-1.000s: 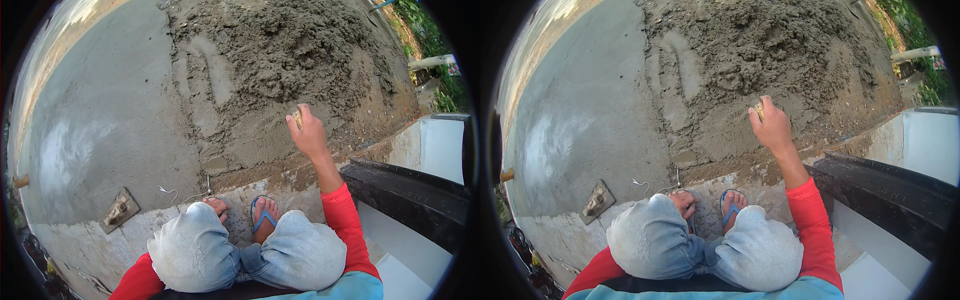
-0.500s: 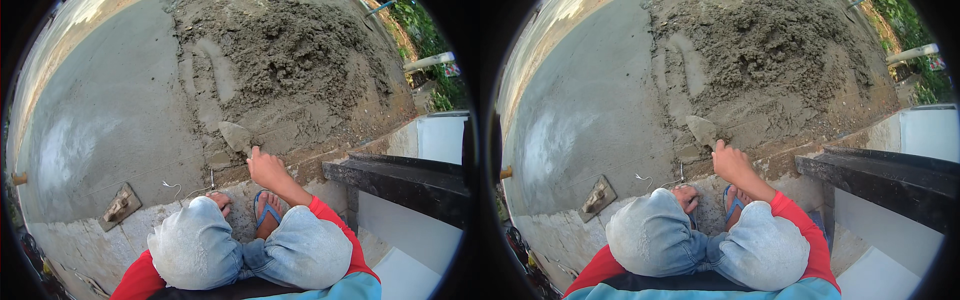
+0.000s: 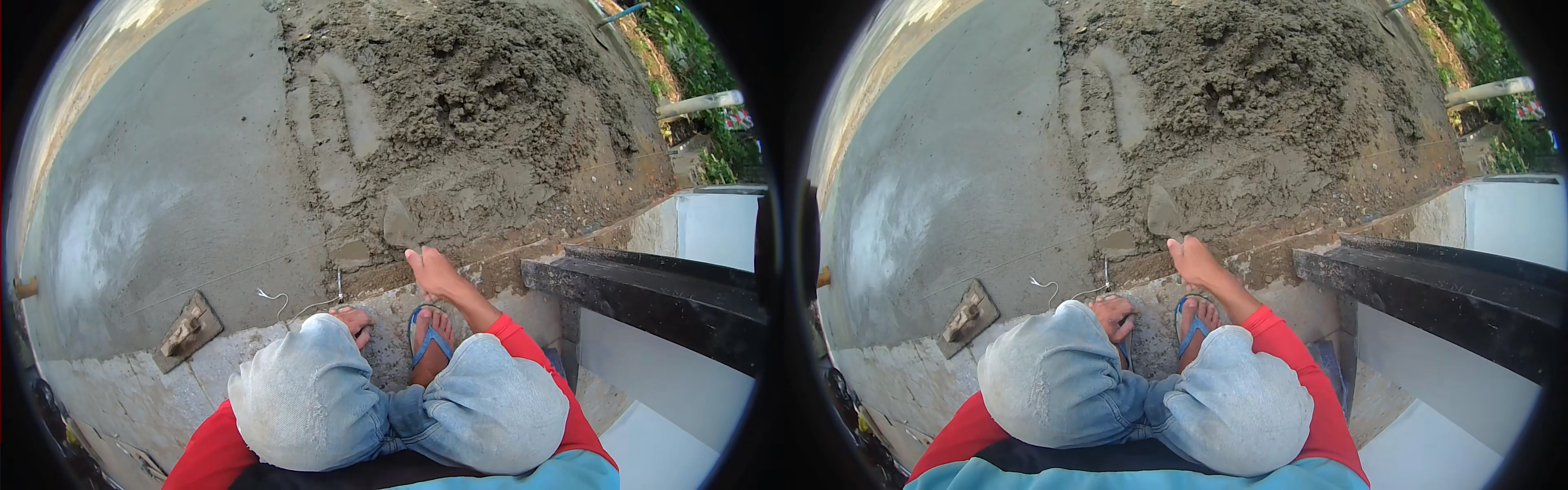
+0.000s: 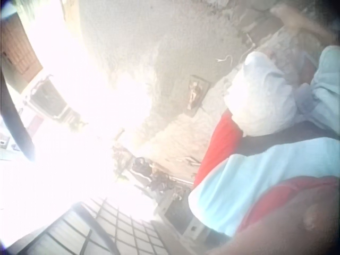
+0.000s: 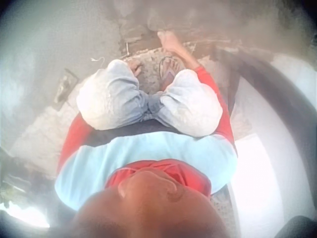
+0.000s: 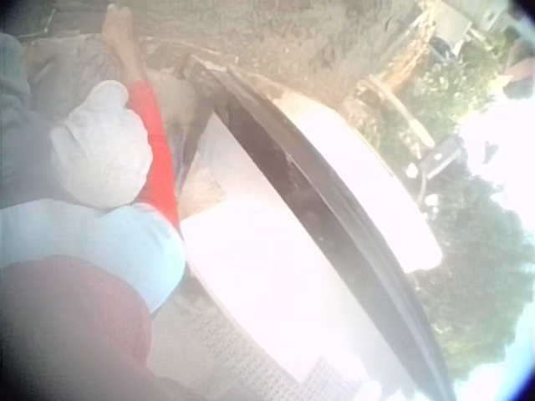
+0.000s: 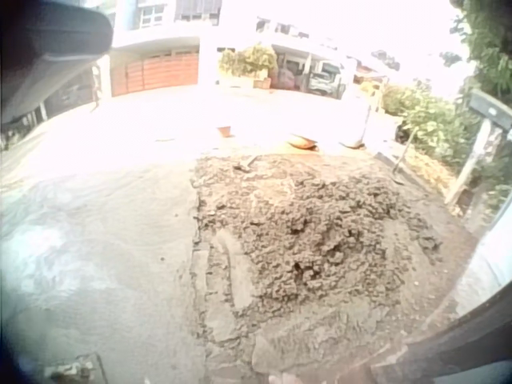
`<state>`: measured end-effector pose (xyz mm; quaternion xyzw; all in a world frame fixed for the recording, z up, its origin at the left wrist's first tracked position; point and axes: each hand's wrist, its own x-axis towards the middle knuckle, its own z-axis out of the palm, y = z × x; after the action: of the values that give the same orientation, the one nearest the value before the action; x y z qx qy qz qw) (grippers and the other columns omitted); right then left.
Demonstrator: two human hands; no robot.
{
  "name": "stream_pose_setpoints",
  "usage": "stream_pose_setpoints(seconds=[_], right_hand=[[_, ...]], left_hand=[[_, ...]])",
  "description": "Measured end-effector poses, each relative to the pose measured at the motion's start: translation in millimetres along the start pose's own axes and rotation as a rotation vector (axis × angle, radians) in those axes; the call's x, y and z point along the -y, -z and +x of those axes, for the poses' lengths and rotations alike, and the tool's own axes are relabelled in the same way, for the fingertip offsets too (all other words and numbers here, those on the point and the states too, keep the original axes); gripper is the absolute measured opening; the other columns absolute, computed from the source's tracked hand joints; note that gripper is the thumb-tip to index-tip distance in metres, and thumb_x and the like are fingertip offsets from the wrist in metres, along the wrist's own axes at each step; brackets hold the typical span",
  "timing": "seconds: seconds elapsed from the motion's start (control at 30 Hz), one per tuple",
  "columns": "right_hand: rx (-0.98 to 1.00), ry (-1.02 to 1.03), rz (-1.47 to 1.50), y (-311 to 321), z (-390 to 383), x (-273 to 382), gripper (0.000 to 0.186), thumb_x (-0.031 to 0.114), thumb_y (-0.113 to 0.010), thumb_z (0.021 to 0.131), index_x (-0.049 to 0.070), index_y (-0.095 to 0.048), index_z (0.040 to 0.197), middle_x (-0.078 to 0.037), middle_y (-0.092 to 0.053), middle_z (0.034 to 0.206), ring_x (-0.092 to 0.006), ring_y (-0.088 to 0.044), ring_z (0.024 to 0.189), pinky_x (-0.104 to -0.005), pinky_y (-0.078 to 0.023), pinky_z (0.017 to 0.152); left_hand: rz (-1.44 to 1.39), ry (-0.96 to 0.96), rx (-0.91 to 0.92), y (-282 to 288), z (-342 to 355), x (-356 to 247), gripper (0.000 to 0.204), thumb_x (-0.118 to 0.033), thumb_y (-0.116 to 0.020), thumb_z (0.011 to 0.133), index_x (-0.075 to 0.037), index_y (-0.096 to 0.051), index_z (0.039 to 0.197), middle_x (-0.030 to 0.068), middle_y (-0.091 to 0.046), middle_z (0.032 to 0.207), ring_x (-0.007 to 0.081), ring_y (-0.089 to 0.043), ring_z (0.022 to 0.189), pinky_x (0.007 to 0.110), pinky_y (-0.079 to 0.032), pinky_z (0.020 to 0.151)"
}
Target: The person picks up a trowel, sits down next to a patch of wet cement, and spreads and levels the cement along the edge using the trowel.
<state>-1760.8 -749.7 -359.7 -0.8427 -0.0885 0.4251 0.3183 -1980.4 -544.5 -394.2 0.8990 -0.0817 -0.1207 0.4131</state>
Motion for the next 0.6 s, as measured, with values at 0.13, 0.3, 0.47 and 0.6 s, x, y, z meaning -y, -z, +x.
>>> stream_pose_setpoints(seconds=[0.13, 0.3, 0.47, 0.6], right_hand=[[0.068, 0.138, -0.223, -7, -9, 33, 0.055, 0.039, -0.049, 0.104, -0.015, -0.059, 0.099, -0.04, -0.065, 0.082, -0.0534, -0.069, 0.081, -0.0565, -0.055, 0.078], [0.115, 0.026, -0.179, 54, -12, 81, 0.063, 0.038, -0.045, 0.106, -0.015, -0.065, 0.078, -0.027, -0.064, 0.059, -0.0397, -0.07, 0.056, -0.0477, -0.058, 0.062], [-0.038, 0.246, -0.327, -32, -2, 32, 0.061, 0.038, -0.047, 0.105, -0.015, -0.066, 0.081, -0.034, -0.067, 0.075, -0.0436, -0.072, 0.067, -0.05, -0.058, 0.073], [0.206, 0.25, -0.367, 1, -2, 55, 0.058, 0.039, -0.049, 0.103, -0.016, -0.064, 0.097, -0.04, -0.067, 0.089, -0.0531, -0.069, 0.086, -0.0557, -0.055, 0.08]], left_hand=[[-0.018, 0.003, -0.007, 3, -5, 11, 0.032, -0.02, -0.07, 0.079, -0.014, -0.07, 0.11, 0.0091, -0.069, 0.1, 0.0315, -0.065, 0.097, 0.046, -0.049, 0.088], [-0.015, 0.051, -0.011, 6, 4, -7, 0.03, -0.021, -0.07, 0.08, -0.012, -0.068, 0.109, 0.0098, -0.068, 0.099, 0.0327, -0.065, 0.097, 0.048, -0.049, 0.086], [-0.008, 0.034, 0.061, 1, 0, 4, 0.028, -0.023, -0.069, 0.082, -0.012, -0.066, 0.108, 0.0098, -0.066, 0.099, 0.0334, -0.064, 0.098, 0.049, -0.051, 0.085], [-0.058, 0.003, -0.021, 16, -1, -11, 0.027, -0.023, -0.069, 0.082, -0.011, -0.065, 0.106, 0.009, -0.065, 0.098, 0.0326, -0.064, 0.098, 0.048, -0.051, 0.085]])
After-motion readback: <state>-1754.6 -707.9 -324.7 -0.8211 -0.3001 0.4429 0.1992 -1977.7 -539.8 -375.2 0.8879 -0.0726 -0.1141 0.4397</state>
